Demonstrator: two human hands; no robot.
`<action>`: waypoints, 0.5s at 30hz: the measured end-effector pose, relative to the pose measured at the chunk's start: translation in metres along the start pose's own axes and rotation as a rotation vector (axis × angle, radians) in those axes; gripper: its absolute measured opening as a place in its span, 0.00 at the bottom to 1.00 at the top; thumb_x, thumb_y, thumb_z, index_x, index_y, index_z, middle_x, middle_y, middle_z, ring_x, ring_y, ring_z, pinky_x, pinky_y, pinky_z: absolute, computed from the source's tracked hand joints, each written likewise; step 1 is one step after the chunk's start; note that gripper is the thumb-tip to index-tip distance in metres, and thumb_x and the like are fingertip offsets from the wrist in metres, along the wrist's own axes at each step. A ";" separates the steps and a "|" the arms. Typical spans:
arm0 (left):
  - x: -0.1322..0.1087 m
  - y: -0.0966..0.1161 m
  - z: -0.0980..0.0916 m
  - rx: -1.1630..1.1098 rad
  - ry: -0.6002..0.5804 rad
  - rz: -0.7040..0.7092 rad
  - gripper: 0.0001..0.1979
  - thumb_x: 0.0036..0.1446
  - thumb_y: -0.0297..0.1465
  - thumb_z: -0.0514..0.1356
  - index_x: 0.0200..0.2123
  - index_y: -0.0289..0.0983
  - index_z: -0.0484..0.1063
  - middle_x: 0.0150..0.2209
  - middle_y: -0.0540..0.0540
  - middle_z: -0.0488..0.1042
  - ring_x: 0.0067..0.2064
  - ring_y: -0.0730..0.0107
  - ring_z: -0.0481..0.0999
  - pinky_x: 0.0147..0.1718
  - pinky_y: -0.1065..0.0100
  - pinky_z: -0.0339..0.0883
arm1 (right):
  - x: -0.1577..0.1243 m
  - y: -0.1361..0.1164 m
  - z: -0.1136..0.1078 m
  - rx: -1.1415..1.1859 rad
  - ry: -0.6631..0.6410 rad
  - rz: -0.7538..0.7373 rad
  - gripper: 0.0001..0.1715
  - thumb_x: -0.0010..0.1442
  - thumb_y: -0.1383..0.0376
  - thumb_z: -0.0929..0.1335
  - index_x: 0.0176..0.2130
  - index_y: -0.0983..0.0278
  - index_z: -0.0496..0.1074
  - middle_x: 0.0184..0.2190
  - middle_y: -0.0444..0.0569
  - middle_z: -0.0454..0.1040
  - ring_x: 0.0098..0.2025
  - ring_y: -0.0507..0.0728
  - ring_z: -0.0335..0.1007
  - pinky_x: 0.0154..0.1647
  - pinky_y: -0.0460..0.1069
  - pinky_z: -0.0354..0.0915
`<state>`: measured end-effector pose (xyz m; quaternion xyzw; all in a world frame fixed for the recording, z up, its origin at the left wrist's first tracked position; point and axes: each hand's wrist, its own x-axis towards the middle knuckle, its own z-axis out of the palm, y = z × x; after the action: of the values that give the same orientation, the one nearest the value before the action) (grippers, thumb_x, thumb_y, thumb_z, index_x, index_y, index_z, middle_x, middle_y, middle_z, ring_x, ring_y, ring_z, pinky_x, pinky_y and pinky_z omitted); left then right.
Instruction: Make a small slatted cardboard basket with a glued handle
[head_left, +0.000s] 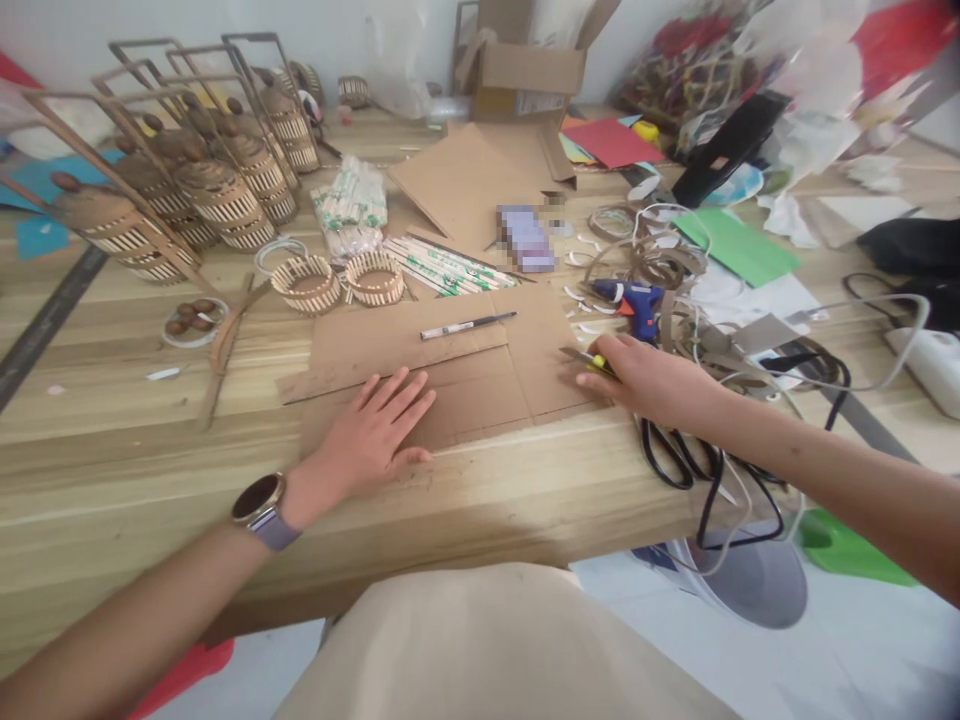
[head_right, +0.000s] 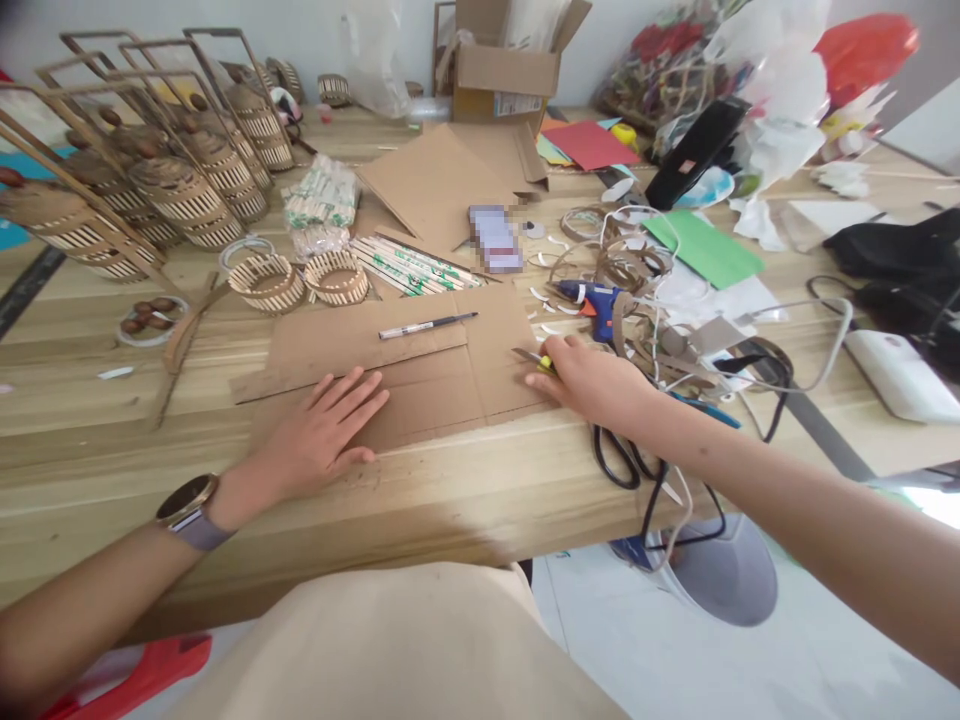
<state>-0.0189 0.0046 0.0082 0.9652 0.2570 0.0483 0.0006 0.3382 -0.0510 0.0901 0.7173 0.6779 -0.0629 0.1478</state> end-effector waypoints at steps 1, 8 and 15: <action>-0.002 -0.002 -0.002 -0.001 0.009 -0.008 0.38 0.67 0.53 0.37 0.68 0.33 0.56 0.70 0.38 0.54 0.71 0.47 0.49 0.66 0.44 0.47 | -0.002 -0.008 -0.004 -0.008 0.002 -0.023 0.24 0.68 0.51 0.57 0.51 0.66 0.66 0.49 0.60 0.74 0.38 0.63 0.76 0.27 0.50 0.58; -0.005 -0.023 -0.010 -0.037 0.071 -0.120 0.31 0.71 0.45 0.38 0.69 0.35 0.53 0.70 0.39 0.53 0.72 0.50 0.46 0.67 0.42 0.45 | -0.003 -0.093 -0.020 -0.062 -0.115 -0.549 0.14 0.70 0.62 0.59 0.52 0.59 0.68 0.40 0.50 0.79 0.35 0.58 0.77 0.24 0.46 0.50; 0.002 -0.021 0.005 -0.087 0.032 -0.150 0.30 0.71 0.42 0.40 0.69 0.32 0.54 0.71 0.38 0.52 0.72 0.47 0.45 0.67 0.42 0.44 | 0.011 -0.146 -0.022 -0.228 -0.129 -0.734 0.15 0.62 0.73 0.64 0.48 0.63 0.71 0.35 0.52 0.78 0.33 0.59 0.78 0.23 0.46 0.53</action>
<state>-0.0271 0.0241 0.0028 0.9414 0.3262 0.0747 0.0420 0.1918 -0.0280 0.0892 0.4007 0.8814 -0.0808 0.2366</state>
